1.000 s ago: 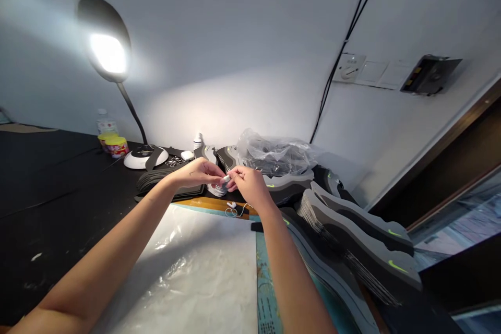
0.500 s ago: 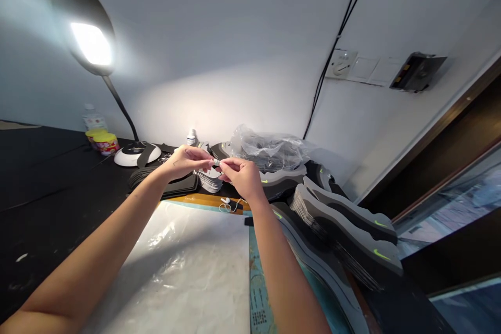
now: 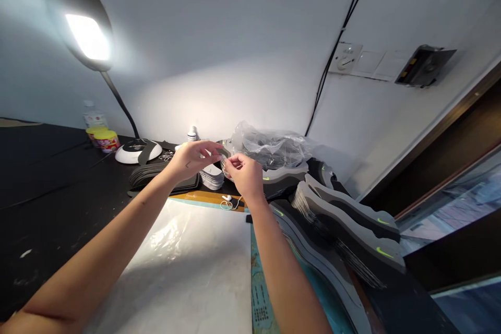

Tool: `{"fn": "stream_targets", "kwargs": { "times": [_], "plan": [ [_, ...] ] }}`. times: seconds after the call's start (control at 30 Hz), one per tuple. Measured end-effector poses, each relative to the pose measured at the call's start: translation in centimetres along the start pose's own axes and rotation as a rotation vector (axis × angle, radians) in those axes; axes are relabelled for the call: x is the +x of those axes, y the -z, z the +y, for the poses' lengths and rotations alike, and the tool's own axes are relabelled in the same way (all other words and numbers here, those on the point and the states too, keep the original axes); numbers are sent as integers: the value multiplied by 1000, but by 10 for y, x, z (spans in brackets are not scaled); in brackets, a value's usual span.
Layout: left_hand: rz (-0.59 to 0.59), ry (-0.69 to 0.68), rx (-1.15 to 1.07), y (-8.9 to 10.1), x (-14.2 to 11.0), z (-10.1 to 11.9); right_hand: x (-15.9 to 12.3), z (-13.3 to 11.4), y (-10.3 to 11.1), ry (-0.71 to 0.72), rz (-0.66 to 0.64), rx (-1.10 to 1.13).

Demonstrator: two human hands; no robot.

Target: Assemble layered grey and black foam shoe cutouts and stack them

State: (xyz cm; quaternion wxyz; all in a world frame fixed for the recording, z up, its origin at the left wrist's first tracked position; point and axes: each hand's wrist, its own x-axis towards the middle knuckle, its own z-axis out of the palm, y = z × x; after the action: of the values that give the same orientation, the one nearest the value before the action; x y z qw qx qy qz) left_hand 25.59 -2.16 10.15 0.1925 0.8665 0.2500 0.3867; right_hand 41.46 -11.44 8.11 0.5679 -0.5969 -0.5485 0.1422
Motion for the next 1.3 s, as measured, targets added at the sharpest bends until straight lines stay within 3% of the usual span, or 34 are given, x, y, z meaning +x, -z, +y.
{"fn": "stream_targets", "kwargs": {
  "times": [0.2,0.47,0.67,0.83,0.93,1.07,1.3],
  "plan": [
    [94,45,154,-20,-5,5,3,10,-2,-94,23,45],
    [38,90,-107,-19,-3,-1,0,5,0,44,39,-151],
    [82,48,-26,-20,-4,-1,0,7,-2,104,42,-242],
    [209,-200,142,-31,-4,-6,4,14,-4,-75,2,57],
    [207,-318,264,-35,-4,-10,5,18,-6,-156,-5,168],
    [165,-315,177,-34,-3,-14,6,19,-8,-212,22,196],
    [7,-313,-12,-35,-3,-18,8,13,-6,-433,37,477]
  ]
}}
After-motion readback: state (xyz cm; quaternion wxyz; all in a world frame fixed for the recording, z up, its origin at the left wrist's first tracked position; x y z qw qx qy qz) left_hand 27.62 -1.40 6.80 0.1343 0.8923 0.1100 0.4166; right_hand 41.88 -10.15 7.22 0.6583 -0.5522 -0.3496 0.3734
